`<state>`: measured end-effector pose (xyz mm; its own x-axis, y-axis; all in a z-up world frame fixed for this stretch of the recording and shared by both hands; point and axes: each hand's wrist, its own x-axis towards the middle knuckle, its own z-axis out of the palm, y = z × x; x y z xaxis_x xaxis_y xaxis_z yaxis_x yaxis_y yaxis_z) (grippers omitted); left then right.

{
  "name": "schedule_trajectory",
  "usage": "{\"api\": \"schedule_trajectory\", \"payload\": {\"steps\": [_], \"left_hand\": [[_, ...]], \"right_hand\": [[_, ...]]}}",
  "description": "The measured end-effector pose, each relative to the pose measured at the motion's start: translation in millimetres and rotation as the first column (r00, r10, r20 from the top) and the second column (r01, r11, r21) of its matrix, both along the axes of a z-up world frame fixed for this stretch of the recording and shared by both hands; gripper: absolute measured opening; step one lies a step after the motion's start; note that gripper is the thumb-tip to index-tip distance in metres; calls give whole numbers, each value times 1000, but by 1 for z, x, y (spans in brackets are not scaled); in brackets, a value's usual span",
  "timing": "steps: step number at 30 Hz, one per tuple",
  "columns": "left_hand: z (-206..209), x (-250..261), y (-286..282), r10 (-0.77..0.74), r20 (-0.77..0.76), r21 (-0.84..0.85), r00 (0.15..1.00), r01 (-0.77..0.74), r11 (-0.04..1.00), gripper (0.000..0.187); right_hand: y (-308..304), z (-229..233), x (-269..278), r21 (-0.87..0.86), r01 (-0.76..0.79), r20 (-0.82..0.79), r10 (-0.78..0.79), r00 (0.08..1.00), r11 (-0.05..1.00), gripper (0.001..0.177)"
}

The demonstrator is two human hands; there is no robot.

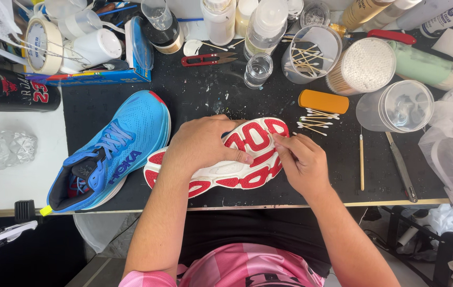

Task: The person paints the white midsole of a blue HOKA sneaker with red paint using a small brush. They carefully fill in the recessed areas of the sole pattern, occasionally rotating the shoe to access different sections. The person also uses a cotton swab to clean up excess paint from the edges.

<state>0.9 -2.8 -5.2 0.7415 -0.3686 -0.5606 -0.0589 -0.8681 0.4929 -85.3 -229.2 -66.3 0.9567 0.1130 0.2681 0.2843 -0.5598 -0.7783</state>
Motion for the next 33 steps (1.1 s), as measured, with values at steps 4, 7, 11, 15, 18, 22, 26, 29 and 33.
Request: {"api": "schedule_trajectory", "payload": {"steps": [4, 7, 11, 15, 18, 22, 26, 29, 33], "left_hand": [[2, -1, 0, -19, -9, 21, 1000, 19, 1000, 84], [2, -2, 0, 1, 18, -1, 1000, -1, 1000, 88], [0, -2, 0, 28, -4, -16, 1000, -28, 999, 89], [-1, -1, 0, 3, -18, -6, 1000, -4, 1000, 87], [-3, -2, 2, 7, 54, -46, 999, -4, 999, 88], [-3, -2, 2, 17, -8, -21, 1000, -18, 1000, 88], [-2, -1, 2, -14, 22, -20, 1000, 15, 1000, 88], [-1, -1, 0, -23, 12, 10, 1000, 23, 1000, 89], [1, -2, 0, 5, 2, -4, 1000, -5, 1000, 91]], "right_hand": [[-2, 1, -4, -37, 0, 22, 1, 1000, 999, 19], [5, -4, -1, -55, 37, 50, -35, 998, 998, 17], [13, -9, 2, 38, 111, -74, -108, 991, 993, 15], [7, -9, -5, 121, 142, -108, -129, 986, 982, 15], [8, -11, -6, 140, 151, -101, -138, 985, 978, 13], [12, -16, 1, 151, 171, -147, -149, 978, 974, 13], [5, -13, -4, 148, 164, -181, -136, 974, 975, 15], [2, -12, -7, 142, 158, -167, -133, 977, 977, 14], [10, -18, -3, 146, 178, -145, -157, 977, 973, 12]]}}
